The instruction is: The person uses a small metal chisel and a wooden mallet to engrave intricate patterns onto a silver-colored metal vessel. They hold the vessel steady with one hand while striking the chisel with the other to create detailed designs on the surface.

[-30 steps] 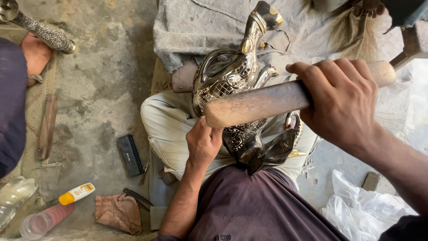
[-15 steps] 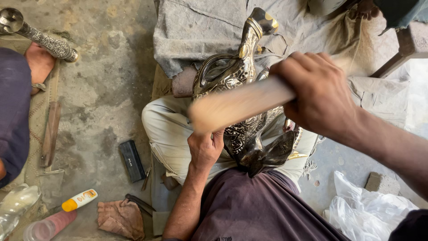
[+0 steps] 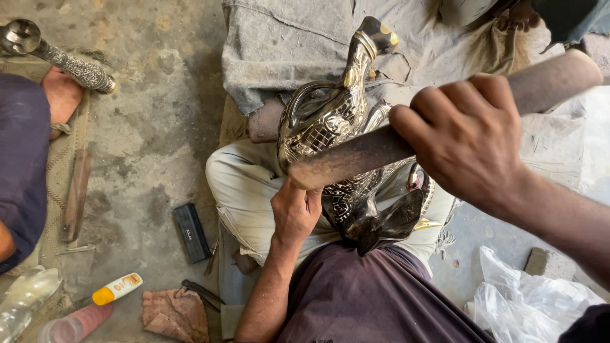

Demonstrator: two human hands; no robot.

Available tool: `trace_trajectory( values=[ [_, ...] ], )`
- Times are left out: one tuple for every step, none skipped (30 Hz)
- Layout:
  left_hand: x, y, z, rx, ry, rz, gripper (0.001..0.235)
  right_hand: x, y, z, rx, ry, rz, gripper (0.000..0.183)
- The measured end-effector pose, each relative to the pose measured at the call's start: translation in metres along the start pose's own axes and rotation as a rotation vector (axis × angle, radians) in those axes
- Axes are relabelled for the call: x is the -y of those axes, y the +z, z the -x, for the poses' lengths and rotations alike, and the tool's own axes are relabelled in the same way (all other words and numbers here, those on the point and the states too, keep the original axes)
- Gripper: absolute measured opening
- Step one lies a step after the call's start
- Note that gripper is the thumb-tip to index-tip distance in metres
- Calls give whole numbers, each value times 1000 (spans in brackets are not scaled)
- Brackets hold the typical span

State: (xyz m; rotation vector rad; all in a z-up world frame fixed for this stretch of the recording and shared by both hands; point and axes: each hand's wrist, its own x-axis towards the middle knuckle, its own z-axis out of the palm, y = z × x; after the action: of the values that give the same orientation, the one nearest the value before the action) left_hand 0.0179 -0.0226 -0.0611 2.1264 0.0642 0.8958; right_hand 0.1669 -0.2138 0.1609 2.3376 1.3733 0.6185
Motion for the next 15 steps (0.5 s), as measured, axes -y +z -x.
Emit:
trace_trajectory(
  values=[
    [-2, -1, -2, 13, -13, 10, 17, 0, 1, 1, -13, 48, -195, 20],
    [-3, -2, -3, 1, 15, 1, 17, 1, 1, 2, -25, 99, -391, 27],
    [-5, -4, -4, -10, 43, -7, 17, 2, 2, 4, -38, 151, -586, 34],
    [-7, -5, -7, -28, 74, -19, 17, 2, 2, 6, -12, 121, -402, 28],
    [-8, -5, -10, -20, 49, 14, 16, 2, 1, 9, 13, 92, -219, 21],
    [-10, -7, -13, -9, 22, 45, 16, 3, 2, 12, 40, 63, -40, 15],
    [-12, -9, -16, 3, -6, 76, 15, 1, 3, 16, -21, 71, -122, 17],
    [-12, -12, -21, 15, -81, 140, 17, -3, 5, 21, -81, 83, -199, 19],
    [-11, -17, -28, 29, -157, 205, 18, -5, 7, 26, -141, 96, -274, 21],
    [-10, -22, -36, 38, -231, 272, 20, -6, 12, 29, -147, 154, -386, 24],
    [-8, -27, -45, 92, -165, 300, 18, -7, 17, 33, -154, 211, -498, 28],
    [-7, -32, -51, 146, -106, 332, 17, -7, 21, 39, -154, 266, -610, 32],
    [-9, -34, -58, 200, -47, 363, 15, -7, 24, 45, -145, 297, -609, 33],
    [-10, -34, -63, 274, -5, 322, 18, -7, 29, 49, -141, 322, -613, 34],
    [-13, -35, -69, 348, 36, 279, 21, -7, 34, 53, -137, 346, -617, 36]
  ],
)
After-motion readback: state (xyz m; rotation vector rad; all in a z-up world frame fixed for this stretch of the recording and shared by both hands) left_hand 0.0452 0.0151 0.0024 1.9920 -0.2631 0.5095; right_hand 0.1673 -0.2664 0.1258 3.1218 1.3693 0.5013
